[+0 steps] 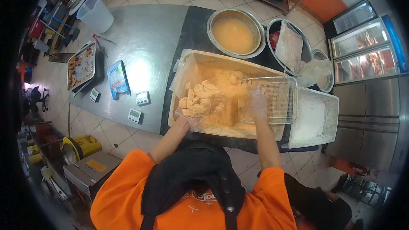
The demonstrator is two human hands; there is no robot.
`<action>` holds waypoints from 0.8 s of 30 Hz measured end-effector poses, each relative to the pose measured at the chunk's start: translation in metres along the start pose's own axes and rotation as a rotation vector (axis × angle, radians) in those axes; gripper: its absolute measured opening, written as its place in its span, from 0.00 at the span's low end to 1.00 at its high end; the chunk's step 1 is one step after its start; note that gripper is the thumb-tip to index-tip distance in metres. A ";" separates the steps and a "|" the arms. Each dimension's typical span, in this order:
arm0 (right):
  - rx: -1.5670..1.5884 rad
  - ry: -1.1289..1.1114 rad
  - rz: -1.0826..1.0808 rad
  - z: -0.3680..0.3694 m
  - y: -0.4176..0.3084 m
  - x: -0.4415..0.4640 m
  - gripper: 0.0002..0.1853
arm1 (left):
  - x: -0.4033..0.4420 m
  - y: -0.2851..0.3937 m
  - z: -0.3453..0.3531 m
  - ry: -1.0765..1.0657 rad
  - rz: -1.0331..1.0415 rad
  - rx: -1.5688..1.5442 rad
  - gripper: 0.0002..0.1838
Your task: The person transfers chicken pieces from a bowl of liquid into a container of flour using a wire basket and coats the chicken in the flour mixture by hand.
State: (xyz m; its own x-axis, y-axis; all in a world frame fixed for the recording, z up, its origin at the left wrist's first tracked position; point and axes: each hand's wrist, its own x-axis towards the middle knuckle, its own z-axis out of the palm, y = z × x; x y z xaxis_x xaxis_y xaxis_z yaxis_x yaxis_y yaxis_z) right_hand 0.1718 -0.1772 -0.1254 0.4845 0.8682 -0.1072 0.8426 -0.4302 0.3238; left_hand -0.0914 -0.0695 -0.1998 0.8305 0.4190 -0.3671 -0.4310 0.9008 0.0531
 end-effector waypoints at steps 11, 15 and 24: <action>0.958 -0.309 0.459 -0.069 0.043 0.004 0.19 | 0.001 0.001 0.006 -0.003 0.020 -0.009 0.28; 1.445 -0.181 0.562 -0.124 0.027 -0.005 0.20 | 0.000 0.002 0.012 -0.007 0.029 -0.008 0.28; 1.327 -0.234 -0.099 -0.193 -0.045 -0.007 0.19 | 0.001 0.000 0.029 -0.013 0.014 0.001 0.28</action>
State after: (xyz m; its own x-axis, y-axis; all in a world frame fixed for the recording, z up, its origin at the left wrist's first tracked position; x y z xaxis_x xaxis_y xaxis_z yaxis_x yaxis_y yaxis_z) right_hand 0.0854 -0.1159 0.0418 0.3250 0.9044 -0.2764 0.4013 -0.3965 -0.8257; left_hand -0.0803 -0.0659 -0.1734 0.8285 0.4334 -0.3546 -0.4428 0.8947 0.0588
